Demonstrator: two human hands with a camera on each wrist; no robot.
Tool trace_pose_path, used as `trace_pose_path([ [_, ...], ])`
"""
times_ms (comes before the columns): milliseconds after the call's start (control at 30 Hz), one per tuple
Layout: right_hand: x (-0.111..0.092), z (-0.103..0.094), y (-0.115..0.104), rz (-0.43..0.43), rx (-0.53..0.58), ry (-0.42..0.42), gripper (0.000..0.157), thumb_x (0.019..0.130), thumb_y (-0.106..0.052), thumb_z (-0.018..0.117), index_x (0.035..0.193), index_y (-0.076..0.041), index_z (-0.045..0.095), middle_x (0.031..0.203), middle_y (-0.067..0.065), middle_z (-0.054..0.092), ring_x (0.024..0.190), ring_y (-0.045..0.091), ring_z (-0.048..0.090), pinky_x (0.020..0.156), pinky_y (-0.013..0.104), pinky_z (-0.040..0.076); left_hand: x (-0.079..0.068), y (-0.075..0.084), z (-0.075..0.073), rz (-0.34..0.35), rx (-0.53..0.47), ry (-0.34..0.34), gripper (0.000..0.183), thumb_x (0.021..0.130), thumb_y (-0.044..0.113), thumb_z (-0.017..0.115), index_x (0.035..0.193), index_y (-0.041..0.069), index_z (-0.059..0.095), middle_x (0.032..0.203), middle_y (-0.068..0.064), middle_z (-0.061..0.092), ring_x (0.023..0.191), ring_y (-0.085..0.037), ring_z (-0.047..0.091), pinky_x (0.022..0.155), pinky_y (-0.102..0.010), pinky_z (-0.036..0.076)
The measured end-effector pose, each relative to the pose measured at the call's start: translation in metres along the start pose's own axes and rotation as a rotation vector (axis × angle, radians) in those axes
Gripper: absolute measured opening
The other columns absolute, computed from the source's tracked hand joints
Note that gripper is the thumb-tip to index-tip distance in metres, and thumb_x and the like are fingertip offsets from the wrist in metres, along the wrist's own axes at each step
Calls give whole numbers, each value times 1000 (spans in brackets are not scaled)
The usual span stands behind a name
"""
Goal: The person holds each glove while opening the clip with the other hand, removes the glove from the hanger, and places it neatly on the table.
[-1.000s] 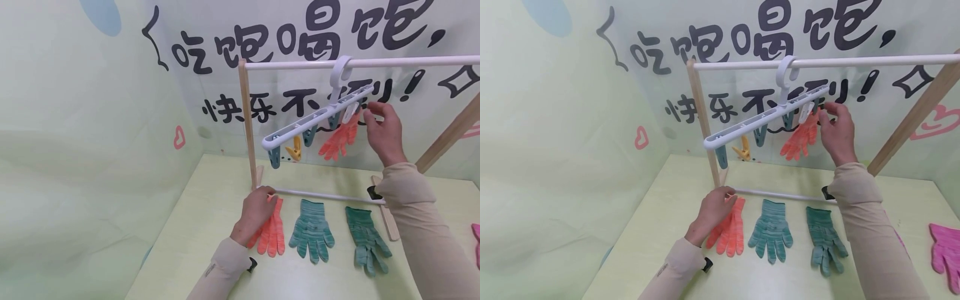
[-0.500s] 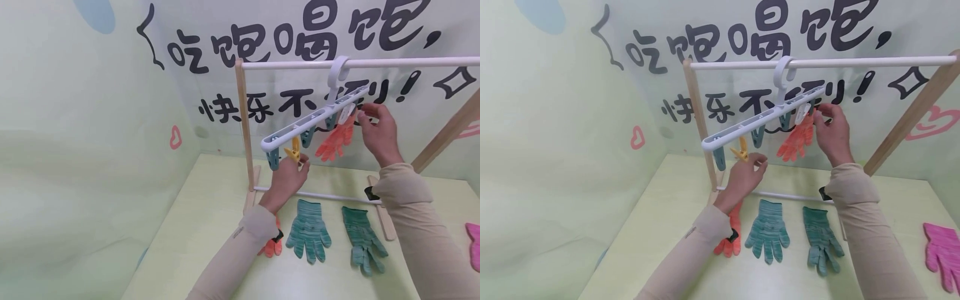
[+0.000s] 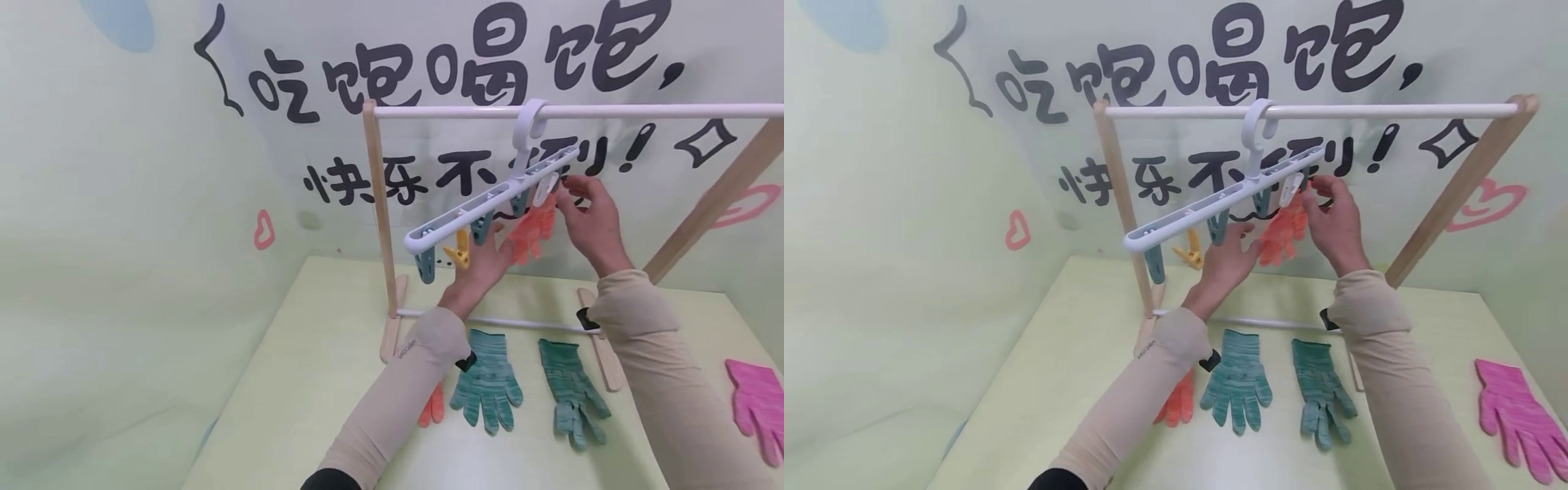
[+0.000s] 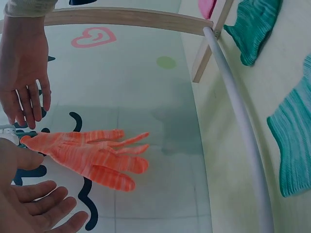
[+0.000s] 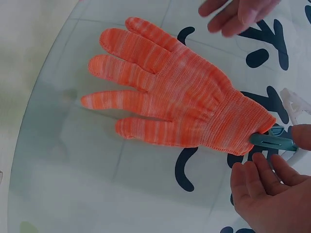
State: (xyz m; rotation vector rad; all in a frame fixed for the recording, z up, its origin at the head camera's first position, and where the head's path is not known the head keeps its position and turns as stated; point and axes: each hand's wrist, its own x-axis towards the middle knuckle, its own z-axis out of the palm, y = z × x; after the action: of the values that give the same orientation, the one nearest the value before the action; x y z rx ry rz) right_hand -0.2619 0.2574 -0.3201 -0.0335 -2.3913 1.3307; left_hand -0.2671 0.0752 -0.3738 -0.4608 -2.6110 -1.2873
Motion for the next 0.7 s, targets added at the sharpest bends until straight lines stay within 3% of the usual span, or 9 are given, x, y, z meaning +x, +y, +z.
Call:
trace_pose_path([
  [100, 1, 0, 0, -5, 5, -1, 49, 109, -28, 52, 149, -1, 46, 153, 19, 52, 142, 34, 47, 111, 43, 42, 8, 5, 8, -24, -10, -11, 42, 104, 27, 61, 142, 10, 61, 141, -7, 68, 130, -26, 65, 107, -40, 53],
  [200, 1, 1, 1, -10, 12, 0, 46, 109, -24, 53, 148, -1, 47, 152, 19, 53, 142, 34, 48, 113, 46, 41, 13, 11, 14, -20, -2, -39, 43, 105, 32, 60, 143, 12, 61, 137, -4, 69, 113, -22, 71, 94, -41, 58],
  [300, -2, 6, 4, -18, 28, -4, 45, 108, -22, 54, 147, 0, 47, 151, 19, 53, 142, 34, 48, 115, 50, 41, 14, 11, 16, -16, -12, -74, 40, 106, 34, 60, 139, 13, 63, 127, -1, 72, 93, -14, 72, 77, -32, 59],
  [433, -5, 11, 6, -28, 31, -6, 44, 108, -20, 54, 146, 1, 47, 151, 21, 53, 141, 37, 49, 115, 53, 42, 14, 12, 21, -36, -47, -114, 39, 106, 33, 61, 140, 15, 62, 102, 0, 74, 71, -10, 66, 60, -22, 50],
  [567, -2, 14, 6, -47, 36, 17, 44, 106, -18, 57, 144, 3, 49, 149, 23, 54, 140, 38, 50, 113, 52, 45, 18, 19, 25, -57, -94, -100, 38, 105, 30, 63, 140, 15, 60, 80, -1, 71, 54, -10, 64, 53, -22, 48],
  [700, 4, 14, 4, -62, 58, 60, 44, 104, -14, 60, 143, 4, 51, 147, 24, 54, 138, 38, 50, 111, 49, 47, 26, 29, 30, -43, -121, -53, 24, 104, 30, 63, 123, 14, 65, 72, 0, 72, 51, -7, 64, 56, -22, 46],
])
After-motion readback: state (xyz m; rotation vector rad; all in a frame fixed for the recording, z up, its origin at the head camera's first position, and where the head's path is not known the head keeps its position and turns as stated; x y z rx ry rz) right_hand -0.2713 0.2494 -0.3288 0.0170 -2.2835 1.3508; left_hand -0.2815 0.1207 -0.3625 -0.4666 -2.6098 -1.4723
